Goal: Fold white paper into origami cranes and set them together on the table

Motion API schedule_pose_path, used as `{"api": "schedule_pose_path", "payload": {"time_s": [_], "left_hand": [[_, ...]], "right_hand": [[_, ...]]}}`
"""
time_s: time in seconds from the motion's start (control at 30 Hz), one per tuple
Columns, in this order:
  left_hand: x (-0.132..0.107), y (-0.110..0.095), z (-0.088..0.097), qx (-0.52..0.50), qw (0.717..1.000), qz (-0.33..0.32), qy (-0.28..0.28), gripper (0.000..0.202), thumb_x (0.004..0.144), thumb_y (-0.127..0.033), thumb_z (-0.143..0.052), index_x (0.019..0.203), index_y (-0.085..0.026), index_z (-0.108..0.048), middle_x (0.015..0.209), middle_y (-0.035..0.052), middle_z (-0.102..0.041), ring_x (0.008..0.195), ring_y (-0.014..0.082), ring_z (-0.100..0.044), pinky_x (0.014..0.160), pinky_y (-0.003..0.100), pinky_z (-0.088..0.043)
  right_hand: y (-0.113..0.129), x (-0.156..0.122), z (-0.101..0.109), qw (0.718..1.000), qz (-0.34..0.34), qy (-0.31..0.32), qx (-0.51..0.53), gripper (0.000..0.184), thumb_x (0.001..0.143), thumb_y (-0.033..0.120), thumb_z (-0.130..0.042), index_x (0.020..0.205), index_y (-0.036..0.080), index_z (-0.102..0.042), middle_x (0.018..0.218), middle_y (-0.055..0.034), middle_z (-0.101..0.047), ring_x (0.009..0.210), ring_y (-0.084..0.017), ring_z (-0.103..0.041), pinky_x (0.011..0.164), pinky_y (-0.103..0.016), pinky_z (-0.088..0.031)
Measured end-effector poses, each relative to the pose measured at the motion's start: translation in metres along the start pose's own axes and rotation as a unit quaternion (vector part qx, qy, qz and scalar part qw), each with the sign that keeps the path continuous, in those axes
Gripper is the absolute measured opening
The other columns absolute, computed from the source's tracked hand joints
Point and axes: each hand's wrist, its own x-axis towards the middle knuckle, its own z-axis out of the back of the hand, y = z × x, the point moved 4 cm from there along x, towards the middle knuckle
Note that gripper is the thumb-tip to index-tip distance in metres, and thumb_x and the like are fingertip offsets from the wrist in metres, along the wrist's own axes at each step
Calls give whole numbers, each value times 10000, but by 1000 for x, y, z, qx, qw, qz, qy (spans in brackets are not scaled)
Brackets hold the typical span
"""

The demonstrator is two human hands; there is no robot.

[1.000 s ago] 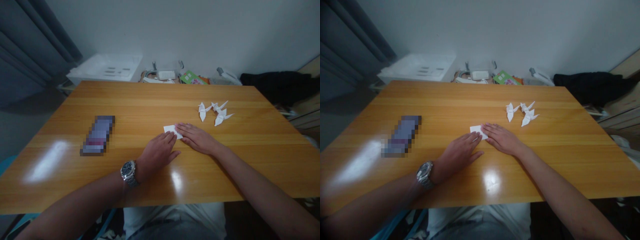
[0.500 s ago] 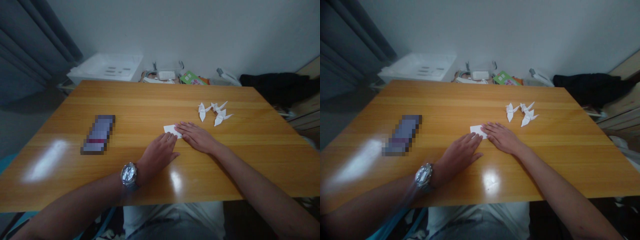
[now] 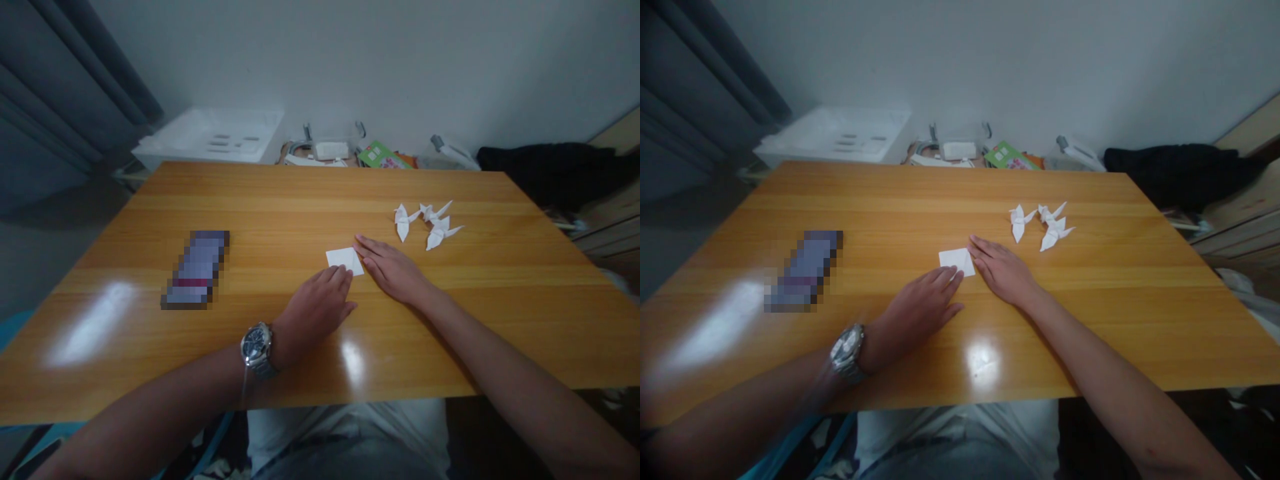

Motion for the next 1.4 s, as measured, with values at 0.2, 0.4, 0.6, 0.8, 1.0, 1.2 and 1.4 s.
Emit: {"api": "schedule_pose_path", "payload": {"time_s": [0.2, 0.4, 0.6, 0.8, 1.0, 1.2, 1.4], "left_hand": [[2, 18, 0, -30, 999, -26, -7, 534, 1021, -423, -559, 1447, -110, -489, 1458, 136, -564, 1360, 260, -523, 1153, 384, -427], [2, 24, -3, -32, 999, -29, -8, 522, 1031, -411, -538, 1458, -114, -494, 1463, 126, -562, 1378, 260, -501, 1190, 399, -393], [2, 23, -1, -41, 999, -29, 0, 502, 1030, -376, -546, 1462, -127, -493, 1495, 118, -537, 1381, 253, -498, 1196, 392, -385], [1, 25, -3, -41, 999, -27, 3, 488, 1040, -361, -523, 1471, -136, -487, 1505, 120, -525, 1380, 250, -501, 1180, 388, -399], [1, 28, -6, -34, 999, -26, -11, 481, 1053, -392, -492, 1464, -142, -501, 1523, 147, -506, 1407, 258, -483, 1201, 416, -368], [1, 31, -9, -48, 998, -33, -17, 505, 1061, -435, -455, 1466, -139, -507, 1515, 152, -519, 1382, 275, -517, 1198, 425, -384], [-1, 30, -7, -49, 998, -42, -18, 523, 1066, -452, -434, 1465, -122, -507, 1483, 166, -546, 1379, 297, -521, 1183, 445, -402]], "right_hand": [[2, -3, 6, 999, 32, -2, 14, 520, 1095, 414, -310, 1589, 268, -384, 1677, -69, -320, 1531, -239, -345, 1234, -522, -350], [4, -7, 3, 996, 55, 53, -46, 510, 1076, 458, -390, 1580, 375, -378, 1700, -6, -249, 1564, -271, -260, 1254, -567, -286], [-10, -6, 0, 998, -24, 30, -41, 527, 1100, 445, -259, 1585, 290, -395, 1679, -54, -299, 1545, -256, -312, 1254, -543, -300], [-12, -3, -1, 999, -34, 7, -34, 551, 1099, 456, -237, 1573, 247, -424, 1653, -87, -357, 1524, -256, -358, 1246, -537, -311], [-12, -1, -3, 999, -39, -1, -32, 566, 1098, 453, -226, 1568, 215, -434, 1637, -104, -388, 1514, -254, -379, 1240, -527, -324], [-9, -1, -1, 999, -25, -6, -20, 580, 1099, 436, -228, 1596, 176, -373, 1637, -112, -387, 1531, -237, -346, 1260, -504, -296], [3, -5, -4, 996, 66, 57, 11, 587, 1085, 473, -335, 1620, 232, -311, 1661, -81, -326, 1548, -232, -300, 1264, -517, -294]]}}
